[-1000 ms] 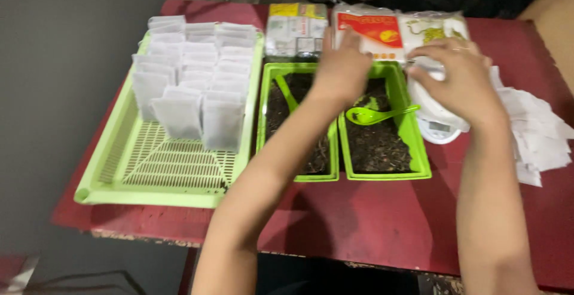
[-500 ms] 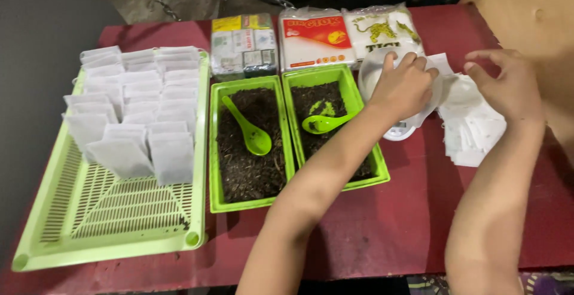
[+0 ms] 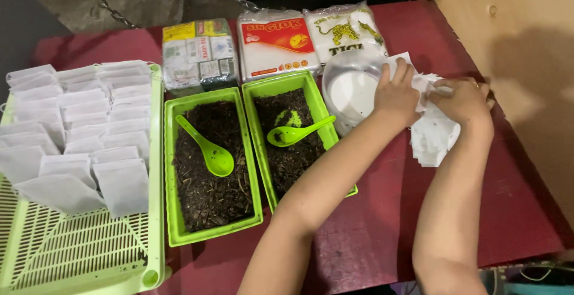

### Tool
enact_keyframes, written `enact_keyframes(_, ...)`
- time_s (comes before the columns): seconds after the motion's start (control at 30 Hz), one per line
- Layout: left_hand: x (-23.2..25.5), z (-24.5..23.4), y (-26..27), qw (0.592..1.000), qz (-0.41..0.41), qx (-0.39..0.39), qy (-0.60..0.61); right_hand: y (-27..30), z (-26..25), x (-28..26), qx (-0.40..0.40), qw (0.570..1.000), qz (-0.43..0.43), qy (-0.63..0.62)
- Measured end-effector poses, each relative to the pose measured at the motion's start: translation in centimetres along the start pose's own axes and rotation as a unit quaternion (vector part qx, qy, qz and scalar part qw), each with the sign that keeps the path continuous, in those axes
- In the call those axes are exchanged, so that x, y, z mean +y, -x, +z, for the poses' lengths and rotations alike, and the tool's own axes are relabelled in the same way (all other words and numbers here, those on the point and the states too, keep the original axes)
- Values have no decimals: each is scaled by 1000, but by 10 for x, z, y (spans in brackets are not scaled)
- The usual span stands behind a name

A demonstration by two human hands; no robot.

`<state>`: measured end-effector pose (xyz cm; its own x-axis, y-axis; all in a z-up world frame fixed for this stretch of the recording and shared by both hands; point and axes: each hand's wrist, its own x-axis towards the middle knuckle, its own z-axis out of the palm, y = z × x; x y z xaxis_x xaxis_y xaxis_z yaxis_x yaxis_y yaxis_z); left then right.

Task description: Filling small white filter bags with tea leaves using a plastic spoon and organizing them in a tray

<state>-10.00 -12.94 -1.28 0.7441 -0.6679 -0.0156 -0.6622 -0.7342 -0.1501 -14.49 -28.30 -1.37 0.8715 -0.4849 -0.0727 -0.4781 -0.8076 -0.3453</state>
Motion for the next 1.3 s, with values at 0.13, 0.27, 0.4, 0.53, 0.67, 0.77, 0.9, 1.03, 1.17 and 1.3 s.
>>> enact_keyframes(0.13,15,14,-9,999,6,26,-28,-7,6,4,15,1000,9,4)
enact_keyframes(0.27,19,23,-15,996,27,77,-46,-5,6,5,11,1000,18,-9)
enact_keyframes(0.4,21,36,-24,983,30,180,8,-16,14,13,80,996,-13,-26)
enact_keyframes(0.53,17,14,-8,988,20,149,25,-12,4,14,158,982,-103,-15)
enact_keyframes(0.67,3,-24,12,959,-22,104,261,-3,-13,3,227,935,-253,-100)
enact_keyframes(0.77,-18,-64,35,885,-79,42,457,21,-32,-25,236,900,-327,-165)
enact_keyframes(0.9,-39,-99,48,712,-197,-44,673,59,-51,-72,229,875,-369,-213)
enact_keyframes(1.03,-63,-83,49,565,-285,-66,771,92,-56,-115,245,842,-428,-217)
enact_keyframes(1.17,-97,-34,37,269,-109,167,942,122,-54,-152,229,814,-457,-277)
enact_keyframes(1.3,-148,-39,96,222,-67,278,932,127,-34,-177,206,795,-472,-321)
